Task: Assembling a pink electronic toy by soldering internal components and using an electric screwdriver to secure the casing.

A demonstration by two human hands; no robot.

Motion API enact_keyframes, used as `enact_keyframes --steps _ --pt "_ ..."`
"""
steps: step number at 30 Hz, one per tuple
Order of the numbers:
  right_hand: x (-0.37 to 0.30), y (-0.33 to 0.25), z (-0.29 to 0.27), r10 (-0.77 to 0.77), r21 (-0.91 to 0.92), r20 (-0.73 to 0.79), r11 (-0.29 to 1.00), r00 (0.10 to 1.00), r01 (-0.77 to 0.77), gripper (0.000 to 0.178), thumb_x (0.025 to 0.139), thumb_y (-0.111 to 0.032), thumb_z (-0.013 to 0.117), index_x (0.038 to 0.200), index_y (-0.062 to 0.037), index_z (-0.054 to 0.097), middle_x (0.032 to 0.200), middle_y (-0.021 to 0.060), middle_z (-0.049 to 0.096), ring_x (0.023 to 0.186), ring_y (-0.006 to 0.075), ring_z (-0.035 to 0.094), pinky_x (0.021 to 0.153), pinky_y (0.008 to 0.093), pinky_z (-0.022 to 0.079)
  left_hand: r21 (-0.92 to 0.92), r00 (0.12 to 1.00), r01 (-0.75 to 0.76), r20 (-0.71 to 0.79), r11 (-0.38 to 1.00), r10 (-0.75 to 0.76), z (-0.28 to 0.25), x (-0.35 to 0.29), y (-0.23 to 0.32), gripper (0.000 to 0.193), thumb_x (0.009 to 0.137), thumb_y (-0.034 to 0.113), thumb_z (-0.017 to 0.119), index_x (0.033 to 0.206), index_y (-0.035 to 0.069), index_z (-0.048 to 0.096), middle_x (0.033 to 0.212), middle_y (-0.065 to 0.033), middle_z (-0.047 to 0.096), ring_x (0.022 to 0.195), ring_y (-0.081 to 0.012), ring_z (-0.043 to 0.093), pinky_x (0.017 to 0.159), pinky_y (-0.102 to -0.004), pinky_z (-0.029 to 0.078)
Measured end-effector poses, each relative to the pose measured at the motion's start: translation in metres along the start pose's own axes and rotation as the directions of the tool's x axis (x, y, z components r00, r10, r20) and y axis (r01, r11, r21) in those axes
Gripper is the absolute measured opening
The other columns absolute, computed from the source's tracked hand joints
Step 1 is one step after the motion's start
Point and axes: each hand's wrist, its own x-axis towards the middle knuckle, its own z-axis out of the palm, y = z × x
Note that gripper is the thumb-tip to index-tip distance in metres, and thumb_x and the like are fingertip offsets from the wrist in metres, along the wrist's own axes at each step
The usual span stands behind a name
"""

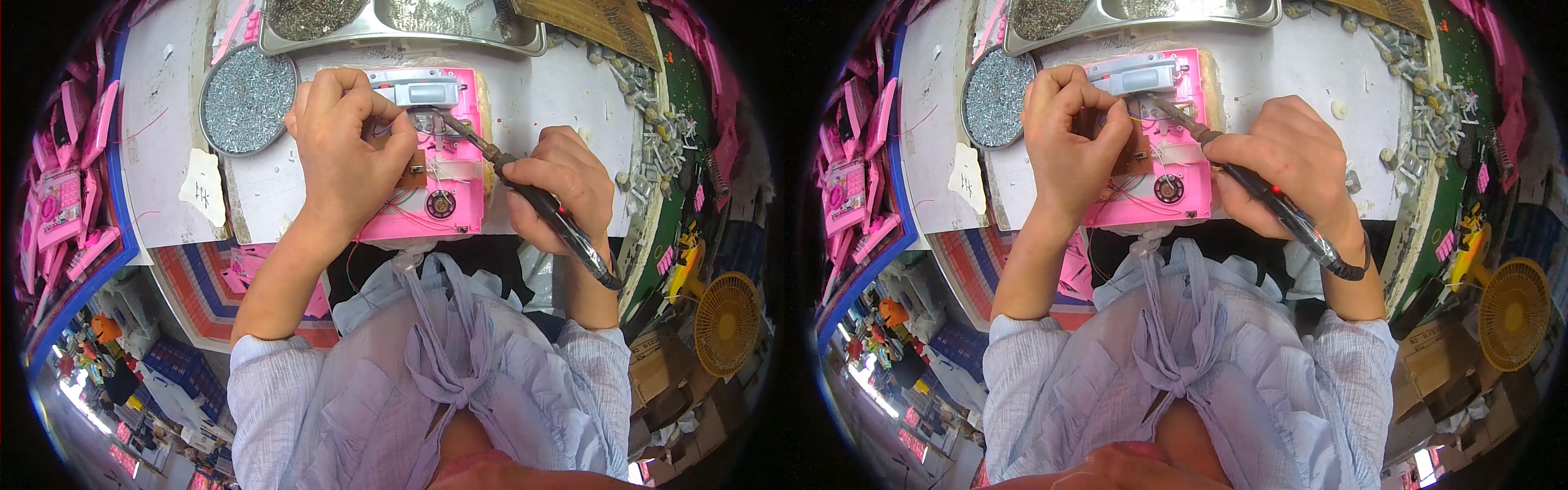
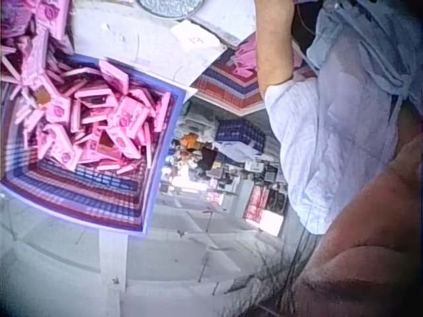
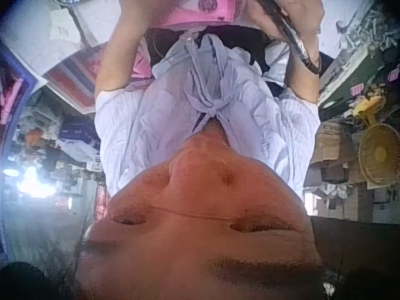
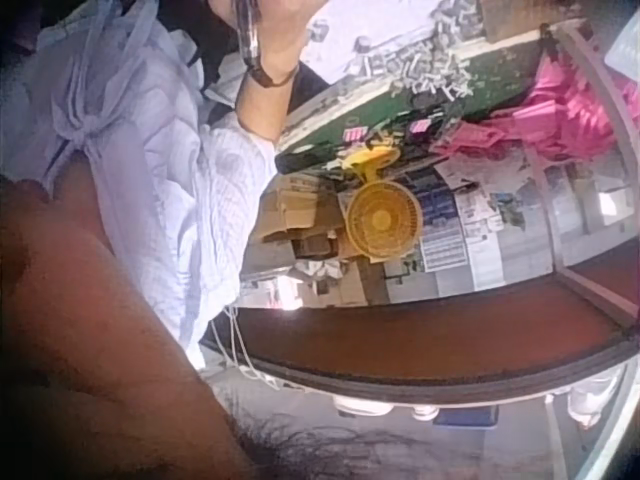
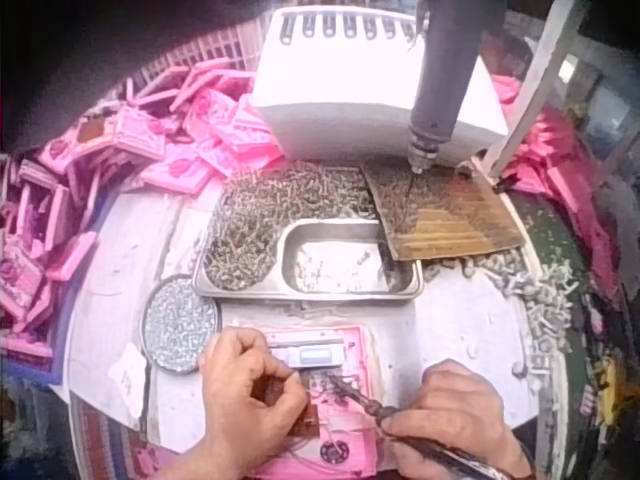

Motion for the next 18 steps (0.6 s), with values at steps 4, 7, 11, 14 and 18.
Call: enact_keyframes --steps 4,7,11,14,18 --pt "0.000 -0.002 -0.002 0.001 0.017 -0.005 1.000 1.000 -0.001 0.034 0.064 -0.001 0.075 0.097 -0.0067 0.069 0.064 0.0042 0.052 0.056 0.0246 0.051 0.057 0.0356 0.042 0.021 1.000 -0.010 0.009 1.000 0.009 -0.001 -0.001 0.000 0.013 0.070 0.007 0.077 0.078 0.005 0.067 0.094 -0.0069 0.059 0.090 -0.0260 0.056 0.082 -0.0382 0.043" --pt "0.001 -0.005 -0.011 -0.006 -0.002 0.006 1.000 1.000 0.006 0.034 0.064 0.000 0.074 0.097 -0.0052 0.069 0.063 0.0046 0.052 0.055 0.0243 0.050 0.056 0.0353 0.042 0.047 0.999 -0.039 0.008 0.998 0.039 -0.006 -0.001 0.001 0.016 0.070 0.007 0.078 0.082 0.006 0.068 0.097 -0.0079 0.059 0.091 -0.0269 0.057 0.083 -0.0391 0.043" --pt "-0.007 -0.008 -0.026 0.005 -0.002 -0.078 1.000 0.997 -0.006 0.033 0.066 0.001 0.073 0.099 -0.0014 0.068 0.064 0.0059 0.054 0.054 0.0232 0.050 0.055 0.0347 0.041 0.034 0.995 -0.093 -0.031 0.995 0.094 -0.016 0.000 0.007 0.024 0.069 0.010 0.079 0.091 0.010 0.069 0.102 -0.0067 0.059 0.094 -0.0272 0.055 0.084 -0.0407 0.041" --pt "-0.016 -0.007 -0.034 0.012 0.006 -0.134 1.000 0.991 -0.011 0.030 0.070 0.001 0.072 0.100 0.0015 0.067 0.067 0.0078 0.059 0.055 0.0227 0.052 0.055 0.0342 0.040 0.032 0.970 -0.241 0.033 0.970 0.239 -0.019 -0.006 0.014 0.032 0.067 0.017 0.082 0.097 0.015 0.070 0.107 -0.0038 0.059 0.096 -0.0265 0.053 0.088 -0.0435 0.036" --pt "-0.025 -0.009 -0.040 0.007 -0.003 -0.149 1.000 0.989 -0.008 0.029 0.072 0.000 0.072 0.100 0.0032 0.067 0.068 0.0093 0.060 0.056 0.0232 0.053 0.055 0.0341 0.041 0.134 0.940 -0.327 0.144 0.935 0.308 -0.010 -0.003 0.028 0.026 0.069 0.018 0.081 0.093 0.016 0.071 0.107 -0.0015 0.060 0.099 -0.0240 0.054 0.090 -0.0437 0.034"
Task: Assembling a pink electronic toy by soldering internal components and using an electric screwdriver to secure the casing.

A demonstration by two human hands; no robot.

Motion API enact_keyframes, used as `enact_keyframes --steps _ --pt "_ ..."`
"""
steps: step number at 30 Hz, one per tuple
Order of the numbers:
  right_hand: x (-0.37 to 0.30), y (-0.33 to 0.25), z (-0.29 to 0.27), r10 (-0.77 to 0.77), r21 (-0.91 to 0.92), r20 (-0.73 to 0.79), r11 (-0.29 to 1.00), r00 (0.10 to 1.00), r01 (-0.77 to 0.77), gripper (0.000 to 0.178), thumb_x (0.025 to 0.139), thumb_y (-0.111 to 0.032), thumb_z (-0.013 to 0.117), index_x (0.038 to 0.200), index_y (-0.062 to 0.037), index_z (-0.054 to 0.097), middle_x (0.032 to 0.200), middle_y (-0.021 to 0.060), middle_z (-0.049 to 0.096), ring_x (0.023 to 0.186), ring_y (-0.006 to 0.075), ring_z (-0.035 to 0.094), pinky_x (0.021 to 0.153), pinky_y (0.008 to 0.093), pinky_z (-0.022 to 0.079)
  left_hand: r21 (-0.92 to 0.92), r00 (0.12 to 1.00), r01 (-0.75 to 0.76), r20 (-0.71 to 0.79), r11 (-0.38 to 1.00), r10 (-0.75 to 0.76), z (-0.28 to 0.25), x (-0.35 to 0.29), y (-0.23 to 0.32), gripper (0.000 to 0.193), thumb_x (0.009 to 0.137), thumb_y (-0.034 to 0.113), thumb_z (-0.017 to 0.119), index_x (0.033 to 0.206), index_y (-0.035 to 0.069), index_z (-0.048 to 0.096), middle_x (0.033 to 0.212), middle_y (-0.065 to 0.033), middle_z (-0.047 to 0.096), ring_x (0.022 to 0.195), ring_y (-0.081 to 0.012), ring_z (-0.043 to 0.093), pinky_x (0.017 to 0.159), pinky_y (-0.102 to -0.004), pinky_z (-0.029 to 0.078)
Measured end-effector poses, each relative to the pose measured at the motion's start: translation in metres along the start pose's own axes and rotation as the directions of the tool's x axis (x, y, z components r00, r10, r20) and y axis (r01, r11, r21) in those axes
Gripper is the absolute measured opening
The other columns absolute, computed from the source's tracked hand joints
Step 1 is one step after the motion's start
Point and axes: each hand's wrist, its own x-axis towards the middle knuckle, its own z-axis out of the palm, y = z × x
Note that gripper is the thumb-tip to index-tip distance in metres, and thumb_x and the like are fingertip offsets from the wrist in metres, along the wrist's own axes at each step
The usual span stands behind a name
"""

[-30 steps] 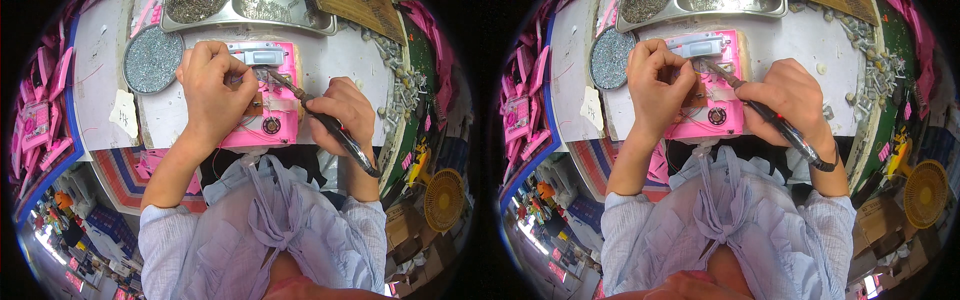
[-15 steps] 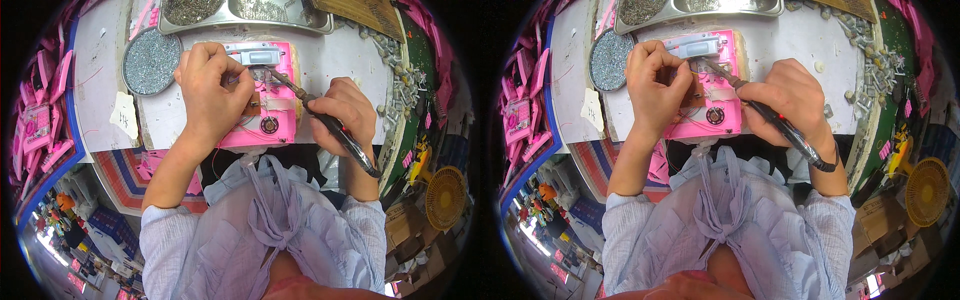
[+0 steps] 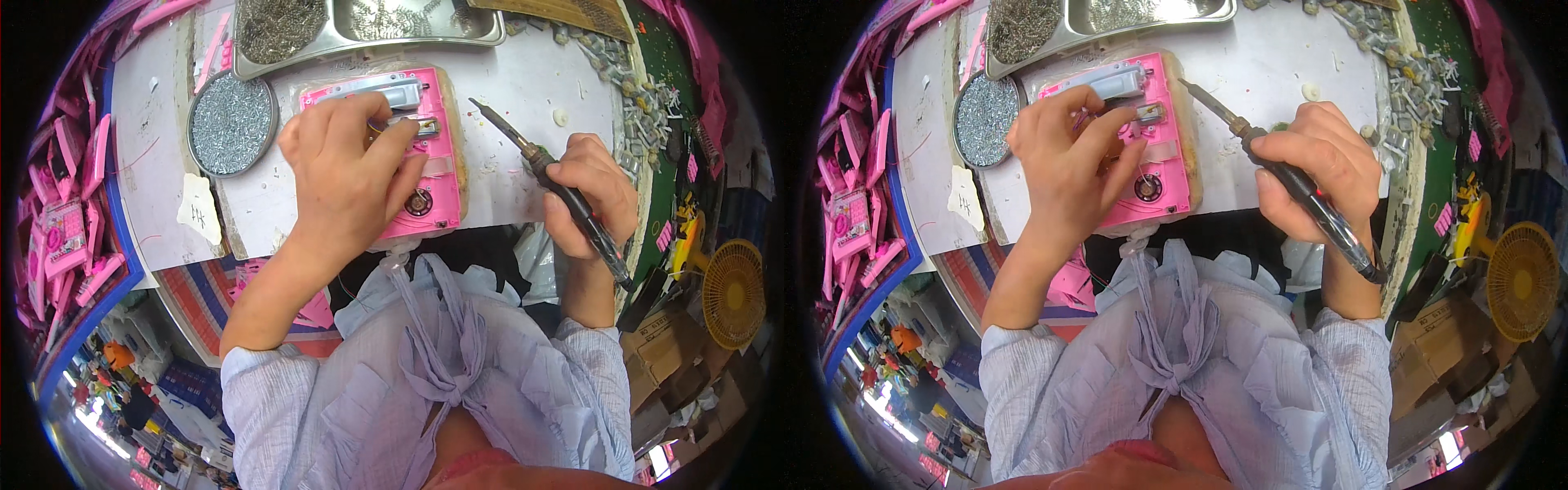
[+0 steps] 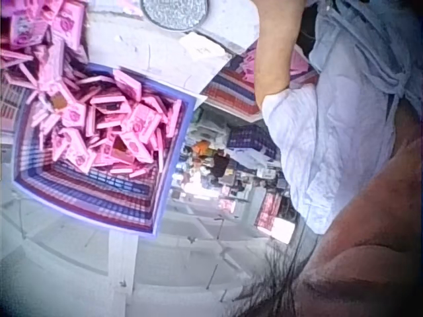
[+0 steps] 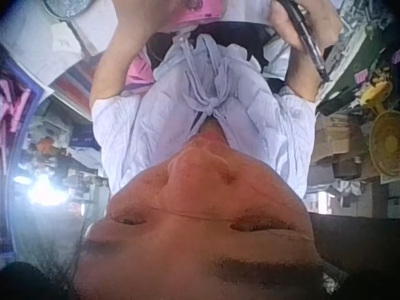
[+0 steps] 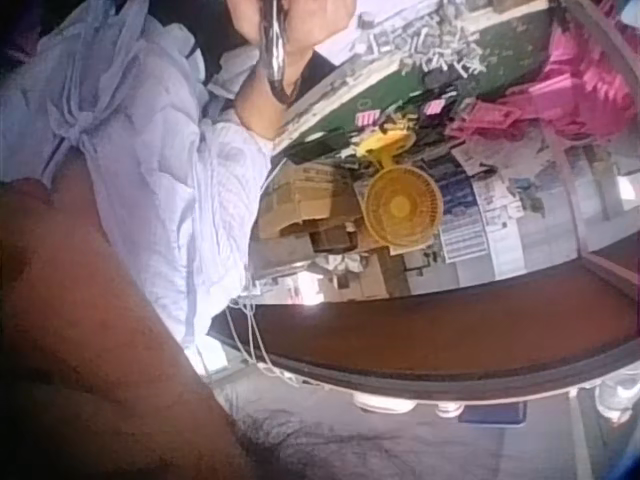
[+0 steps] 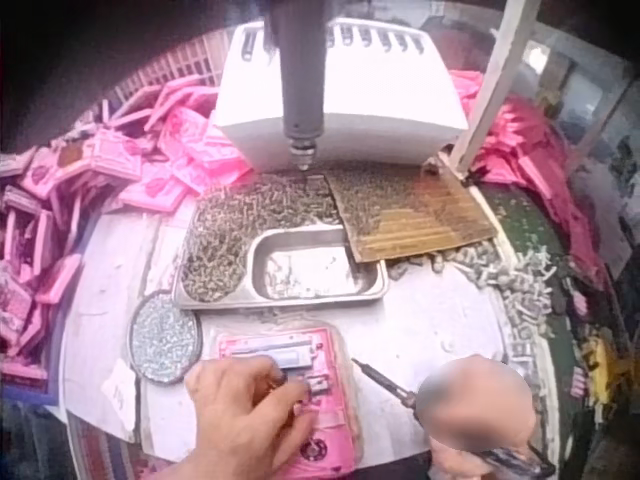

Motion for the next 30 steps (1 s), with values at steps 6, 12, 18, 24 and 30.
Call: enact_keyframes --steps 6,12,18,24,30 --pt "-0.007 -0.006 -0.009 0.014 -0.019 -0.007 1.000 1.000 -0.014 0.030 0.071 0.000 0.072 0.101 0.0037 0.067 0.069 0.0094 0.061 0.057 0.0229 0.054 0.056 0.0342 0.041 0.074 0.998 -0.056 0.024 0.996 0.054 0.004 0.008 -0.011 0.018 0.072 0.017 0.080 0.088 0.016 0.071 0.108 0.0002 0.062 0.099 -0.0230 0.055 0.091 -0.0421 0.032" --pt "-0.008 -0.004 -0.009 0.018 -0.022 -0.011 1.000 1.000 -0.018 0.031 0.071 0.000 0.073 0.101 0.0034 0.067 0.069 0.0094 0.061 0.057 0.0225 0.054 0.056 0.0337 0.042 0.075 0.995 -0.090 0.055 0.993 0.086 0.001 0.007 -0.013 0.027 0.070 0.014 0.082 0.095 0.016 0.072 0.113 -0.0007 0.062 0.099 -0.0238 0.057 0.092 -0.0415 0.035" --pt "-0.004 -0.004 -0.009 0.014 -0.028 0.006 1.000 1.000 -0.014 0.031 0.071 0.001 0.073 0.101 0.0033 0.067 0.069 0.0095 0.061 0.058 0.0224 0.054 0.056 0.0331 0.041 -0.265 0.931 -0.166 0.274 0.950 0.239 -0.017 0.010 -0.009 0.035 0.068 0.009 0.080 0.102 0.014 0.071 0.110 -0.0036 0.063 0.096 -0.0245 0.060 0.087 -0.0411 0.040" --pt "-0.002 -0.005 -0.007 0.011 -0.026 -0.006 1.000 1.000 -0.011 0.030 0.071 0.000 0.073 0.101 0.0037 0.067 0.068 0.0093 0.061 0.057 0.0216 0.054 0.055 0.0324 0.040 -0.446 0.935 -0.051 0.292 0.893 0.199 -0.005 0.008 -0.020 0.023 0.073 0.000 0.077 0.095 0.005 0.072 0.098 -0.0073 0.069 0.086 -0.0270 0.066 0.076 -0.0365 0.052" --pt "0.003 -0.026 0.029 0.453 0.188 -0.028 0.878 0.891 -0.441 0.036 0.079 -0.001 0.076 0.114 -0.0032 0.069 0.093 0.0117 0.068 0.074 0.0248 0.063 0.068 0.0336 0.050 -0.475 0.843 0.484 0.479 0.735 -0.246 -0.007 0.002 -0.013 0.008 0.086 0.001 0.076 0.092 -0.001 0.071 0.081 -0.0059 0.073 0.072 -0.0121 0.068 0.066 -0.0254 0.054"
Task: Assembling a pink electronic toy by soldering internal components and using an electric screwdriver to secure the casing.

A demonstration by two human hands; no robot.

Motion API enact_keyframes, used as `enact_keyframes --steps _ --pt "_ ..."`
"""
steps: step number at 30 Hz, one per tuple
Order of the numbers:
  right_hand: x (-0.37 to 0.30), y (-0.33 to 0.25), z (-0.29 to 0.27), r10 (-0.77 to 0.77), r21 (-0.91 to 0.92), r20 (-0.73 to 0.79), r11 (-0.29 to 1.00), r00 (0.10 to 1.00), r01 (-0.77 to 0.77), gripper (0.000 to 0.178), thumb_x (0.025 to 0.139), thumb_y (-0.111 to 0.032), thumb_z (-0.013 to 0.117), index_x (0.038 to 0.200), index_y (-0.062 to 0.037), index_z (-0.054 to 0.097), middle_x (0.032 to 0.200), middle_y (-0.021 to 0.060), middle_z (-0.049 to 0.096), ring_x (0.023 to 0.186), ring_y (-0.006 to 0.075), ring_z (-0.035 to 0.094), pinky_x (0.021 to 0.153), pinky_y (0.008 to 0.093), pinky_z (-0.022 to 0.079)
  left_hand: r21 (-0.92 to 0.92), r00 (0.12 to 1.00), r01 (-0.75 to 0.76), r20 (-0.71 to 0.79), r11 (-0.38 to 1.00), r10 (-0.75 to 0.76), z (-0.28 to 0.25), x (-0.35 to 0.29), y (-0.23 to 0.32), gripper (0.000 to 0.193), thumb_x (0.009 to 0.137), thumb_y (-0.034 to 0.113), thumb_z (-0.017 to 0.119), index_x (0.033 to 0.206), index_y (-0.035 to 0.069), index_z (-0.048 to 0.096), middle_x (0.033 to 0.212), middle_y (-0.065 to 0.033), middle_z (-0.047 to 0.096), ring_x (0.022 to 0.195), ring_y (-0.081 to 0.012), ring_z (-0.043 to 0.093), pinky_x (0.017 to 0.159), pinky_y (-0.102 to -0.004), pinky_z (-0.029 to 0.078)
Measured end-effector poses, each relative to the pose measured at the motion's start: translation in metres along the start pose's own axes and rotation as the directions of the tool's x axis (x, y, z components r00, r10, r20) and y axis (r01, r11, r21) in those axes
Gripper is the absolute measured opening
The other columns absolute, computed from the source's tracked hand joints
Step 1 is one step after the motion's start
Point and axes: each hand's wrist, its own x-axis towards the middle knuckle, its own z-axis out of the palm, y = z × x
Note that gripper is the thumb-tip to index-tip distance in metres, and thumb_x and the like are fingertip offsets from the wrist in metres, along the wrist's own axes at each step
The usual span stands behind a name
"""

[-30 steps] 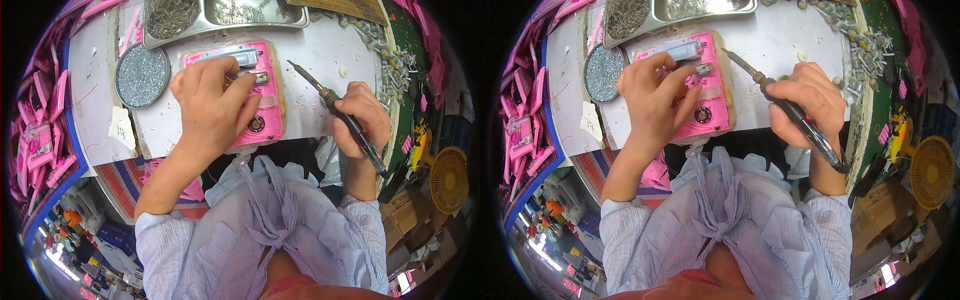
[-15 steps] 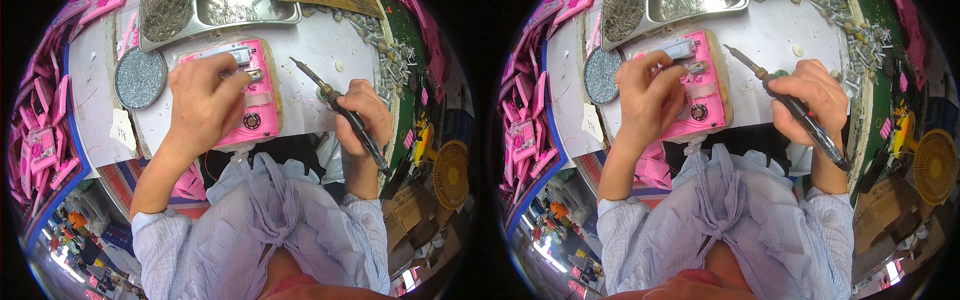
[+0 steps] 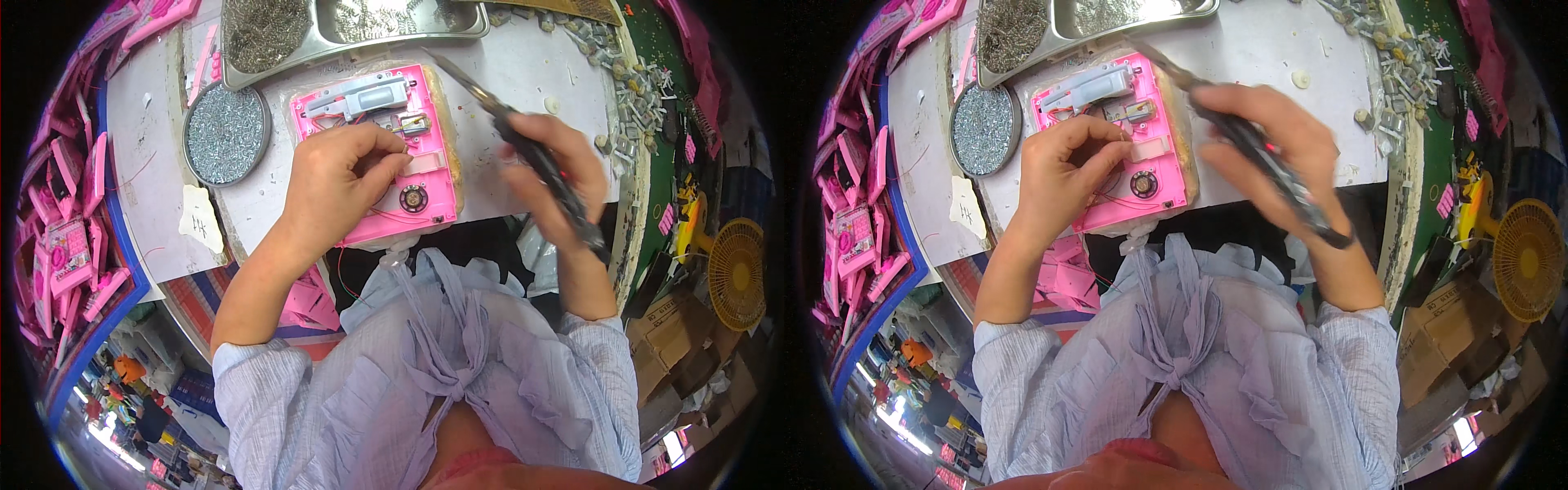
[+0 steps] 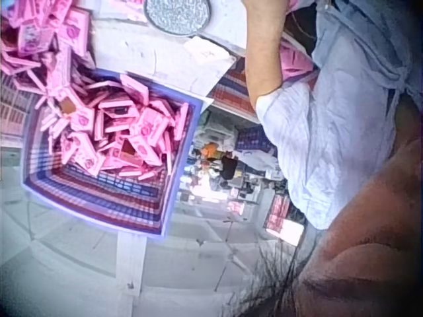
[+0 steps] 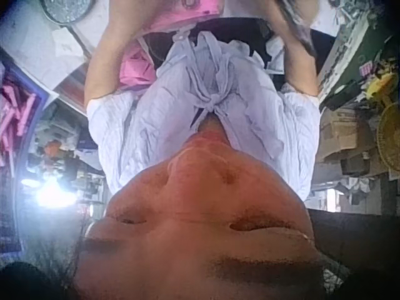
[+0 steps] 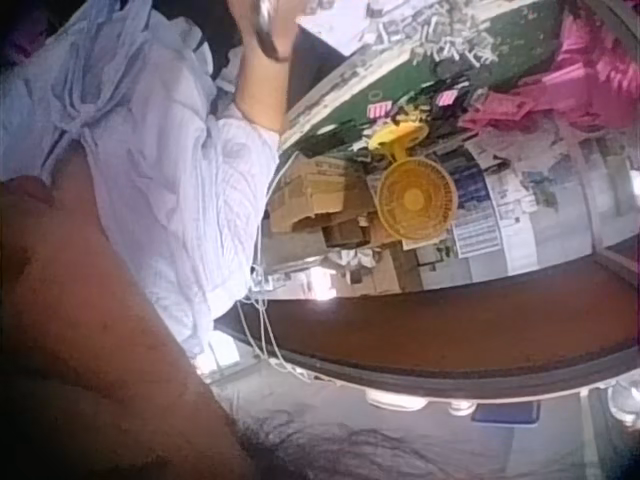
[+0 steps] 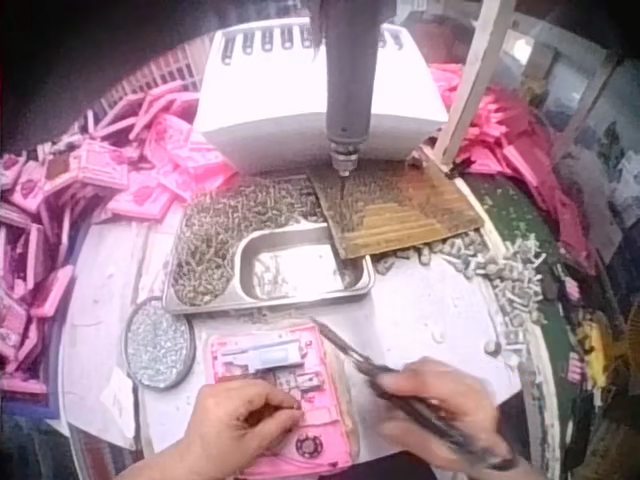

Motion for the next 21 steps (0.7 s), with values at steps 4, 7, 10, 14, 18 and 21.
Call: enact_keyframes --steps 4,7,10,14,18,21 --pt "0.013 0.014 0.041 0.039 -0.003 0.107 0.999 0.993 -0.039 0.048 0.081 -0.001 0.075 0.127 -0.0098 0.065 0.103 0.0112 0.067 0.086 0.0266 0.066 0.076 0.0328 0.053 -0.124 0.997 0.010 -0.078 0.992 -0.020 0.008 0.002 -0.003 0.010 0.081 0.003 0.079 0.087 0.000 0.072 0.072 -0.0113 0.070 0.059 -0.0175 0.067 0.057 -0.0292 0.052" --pt "0.020 0.017 0.055 -0.018 0.003 0.096 1.000 0.995 0.018 0.049 0.081 0.003 0.072 0.127 -0.0109 0.063 0.102 0.0117 0.065 0.086 0.0271 0.065 0.075 0.0333 0.053 -0.106 0.996 -0.017 -0.086 0.994 0.008 0.008 0.001 -0.005 0.010 0.081 0.003 0.079 0.087 -0.001 0.072 0.072 -0.0106 0.070 0.058 -0.0163 0.066 0.057 -0.0293 0.051" --pt "0.021 0.018 0.058 -0.037 -0.029 0.081 0.999 0.996 0.040 0.050 0.080 0.005 0.072 0.127 -0.0106 0.064 0.100 0.0114 0.065 0.084 0.0269 0.065 0.074 0.0331 0.053 -0.090 0.994 -0.063 -0.097 0.994 0.054 0.008 0.001 -0.009 0.010 0.082 0.003 0.079 0.087 -0.001 0.072 0.071 -0.0098 0.070 0.058 -0.0149 0.065 0.056 -0.0290 0.050" --pt "0.018 0.021 0.062 -0.061 -0.058 0.043 0.996 0.997 0.064 0.051 0.079 0.005 0.072 0.126 -0.0109 0.063 0.097 0.0109 0.064 0.082 0.0268 0.064 0.072 0.0329 0.053 -0.199 0.996 0.023 -0.080 0.980 -0.040 0.009 -0.002 -0.011 0.009 0.083 0.003 0.078 0.087 0.000 0.072 0.071 -0.0092 0.069 0.057 -0.0149 0.064 0.055 -0.0288 0.050" --pt "0.012 0.026 0.060 -0.108 -0.115 0.047 0.987 0.993 0.113 0.054 0.076 0.004 0.075 0.127 -0.0113 0.064 0.098 0.0104 0.065 0.083 0.0260 0.065 0.073 0.0324 0.054 -0.354 0.987 0.081 -0.100 0.932 -0.124 0.013 -0.003 -0.007 0.008 0.084 0.003 0.077 0.088 0.000 0.072 0.074 -0.0091 0.069 0.060 -0.0152 0.064 0.057 -0.0285 0.049" --pt "0.007 0.025 0.055 -0.135 -0.113 0.039 0.984 0.990 0.139 0.052 0.075 0.002 0.078 0.124 -0.0087 0.066 0.100 0.0109 0.068 0.083 0.0246 0.066 0.073 0.0311 0.053 -0.134 0.987 -0.136 -0.098 0.982 0.124 0.007 0.003 -0.009 0.007 0.085 0.004 0.075 0.090 0.000 0.071 0.077 -0.0086 0.069 0.066 -0.0189 0.065 0.063 -0.0311 0.051"
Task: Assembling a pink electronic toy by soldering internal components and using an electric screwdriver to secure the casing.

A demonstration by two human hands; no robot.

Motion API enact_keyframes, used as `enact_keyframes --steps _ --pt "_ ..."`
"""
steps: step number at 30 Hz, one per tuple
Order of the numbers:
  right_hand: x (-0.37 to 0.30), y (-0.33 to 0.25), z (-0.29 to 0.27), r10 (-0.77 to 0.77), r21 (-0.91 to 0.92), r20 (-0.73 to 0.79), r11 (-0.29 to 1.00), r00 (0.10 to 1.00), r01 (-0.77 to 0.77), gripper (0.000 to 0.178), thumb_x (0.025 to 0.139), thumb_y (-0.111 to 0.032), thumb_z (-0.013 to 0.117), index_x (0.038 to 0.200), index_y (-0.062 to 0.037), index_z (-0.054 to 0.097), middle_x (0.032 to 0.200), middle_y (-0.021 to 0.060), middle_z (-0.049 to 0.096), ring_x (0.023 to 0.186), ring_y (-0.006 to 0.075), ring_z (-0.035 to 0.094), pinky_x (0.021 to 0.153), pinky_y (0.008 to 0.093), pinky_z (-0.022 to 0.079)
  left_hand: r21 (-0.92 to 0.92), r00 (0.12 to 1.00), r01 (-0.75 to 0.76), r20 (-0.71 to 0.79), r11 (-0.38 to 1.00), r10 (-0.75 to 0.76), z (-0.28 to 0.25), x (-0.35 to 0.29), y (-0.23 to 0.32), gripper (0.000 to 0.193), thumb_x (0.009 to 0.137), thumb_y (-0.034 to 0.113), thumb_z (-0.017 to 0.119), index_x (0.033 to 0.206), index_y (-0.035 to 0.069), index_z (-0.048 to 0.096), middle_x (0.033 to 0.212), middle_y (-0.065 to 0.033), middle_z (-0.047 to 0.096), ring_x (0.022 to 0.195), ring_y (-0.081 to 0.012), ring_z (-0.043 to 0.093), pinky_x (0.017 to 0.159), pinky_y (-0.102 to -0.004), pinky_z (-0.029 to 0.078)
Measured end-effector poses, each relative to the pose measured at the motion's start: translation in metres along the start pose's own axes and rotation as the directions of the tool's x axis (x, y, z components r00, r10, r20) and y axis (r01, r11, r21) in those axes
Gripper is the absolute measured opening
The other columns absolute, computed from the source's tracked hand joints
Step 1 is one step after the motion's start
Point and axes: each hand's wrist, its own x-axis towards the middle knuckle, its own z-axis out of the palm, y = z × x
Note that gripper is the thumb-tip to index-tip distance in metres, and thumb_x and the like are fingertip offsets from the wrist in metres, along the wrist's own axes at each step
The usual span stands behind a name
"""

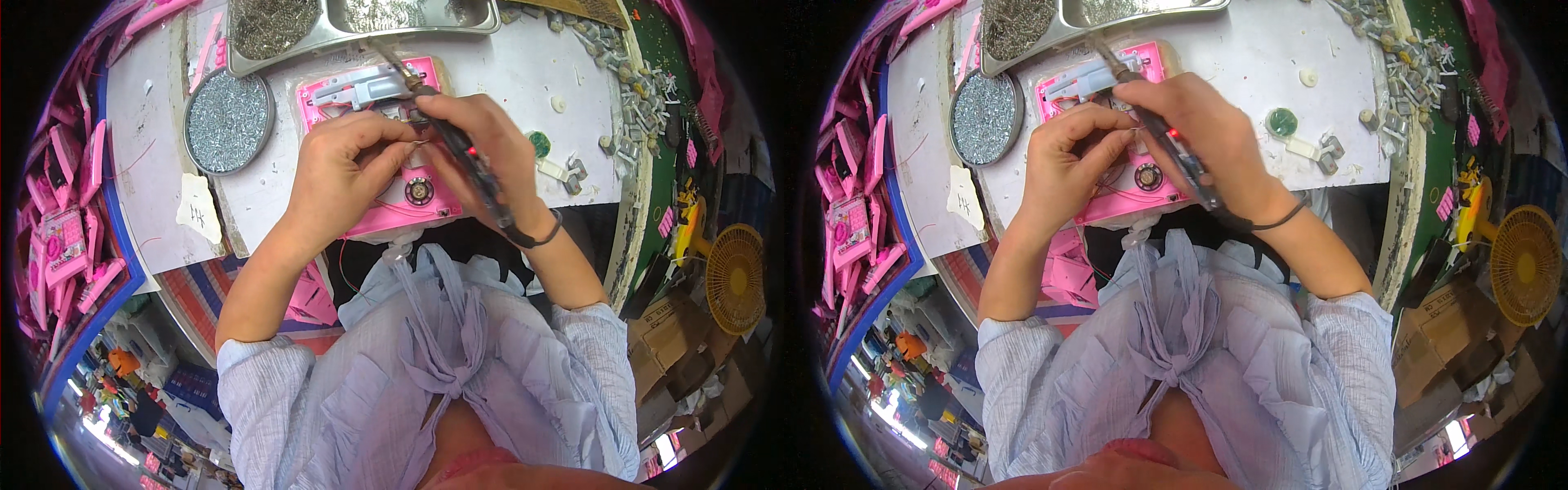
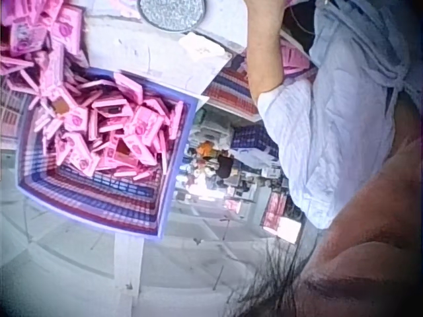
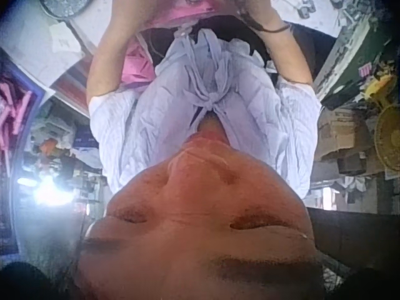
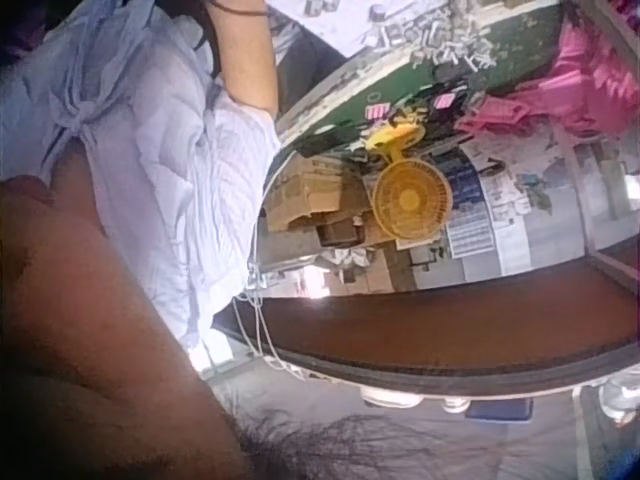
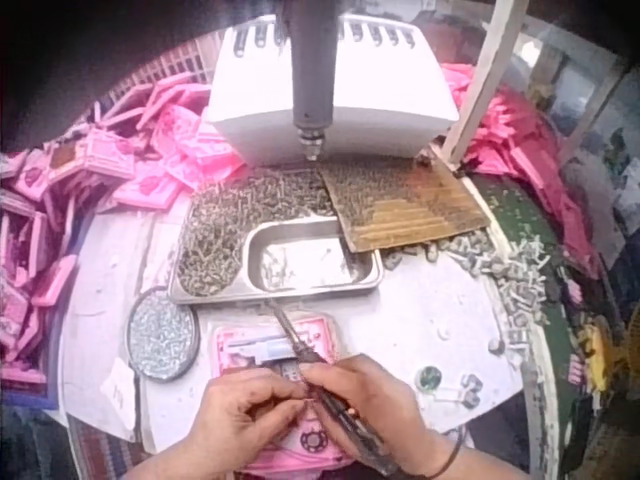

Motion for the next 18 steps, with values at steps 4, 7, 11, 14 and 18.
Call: enact_keyframes --steps 4,7,11,14,18 --pt "-0.001 -0.008 -0.048 0.051 0.131 -0.052 0.990 0.997 -0.044 0.039 0.080 0.002 0.080 0.117 -0.0014 0.068 0.101 0.0123 0.071 0.084 0.0192 0.066 0.075 0.0301 0.053 0.148 0.988 -0.072 0.145 0.986 0.050 -0.008 -0.009 -0.001 0.013 0.084 0.000 0.073 0.097 0.000 0.069 0.097 -0.0096 0.066 0.085 -0.0197 0.064 0.075 -0.0306 0.051" --pt "-0.012 -0.002 -0.085 0.215 0.386 0.011 0.900 0.977 -0.202 0.027 0.084 -0.003 0.075 0.110 0.0031 0.067 0.099 0.0102 0.070 0.085 0.0126 0.063 0.073 0.0256 0.048 0.235 0.970 -0.184 0.201 0.955 0.138 -0.009 -0.008 0.004 0.014 0.080 0.000 0.073 0.092 0.002 0.067 0.107 -0.0105 0.062 0.090 -0.0235 0.063 0.077 -0.0328 0.050" --pt "-0.007 0.002 -0.097 0.201 0.451 0.309 0.830 0.930 -0.329 0.021 0.082 -0.007 0.073 0.100 0.0032 0.067 0.085 0.0057 0.067 0.071 0.0070 0.058 0.061 0.0224 0.041 0.263 0.951 -0.234 0.264 0.936 0.163 -0.012 -0.008 0.002 0.016 0.077 -0.001 0.073 0.090 0.004 0.065 0.113 -0.0099 0.060 0.093 -0.0261 0.063 0.078 -0.0347 0.051" --pt "0.003 0.001 -0.083 0.143 0.345 0.391 0.893 0.909 -0.289 0.015 0.078 -0.006 0.071 0.091 0.0000 0.069 0.063 -0.0012 0.058 0.053 0.0056 0.050 0.051 0.0242 0.036 0.283 0.936 -0.275 0.295 0.919 0.189 -0.013 -0.006 0.001 0.018 0.076 -0.001 0.074 0.090 0.005 0.064 0.114 -0.0093 0.060 0.091 -0.0260 0.063 0.078 -0.0355 0.051" --pt "0.009 0.005 -0.073 0.090 0.257 0.429 0.942 0.899 -0.217 0.016 0.076 -0.006 0.071 0.092 -0.0023 0.070 0.062 -0.0002 0.056 0.053 0.0076 0.049 0.052 0.0253 0.037 0.291 0.931 -0.276 0.316 0.916 0.180 -0.014 -0.006 0.002 0.019 0.076 0.000 0.074 0.091 0.005 0.064 0.114 -0.0089 0.060 0.091 -0.0260 0.064 0.077 -0.0366 0.053"
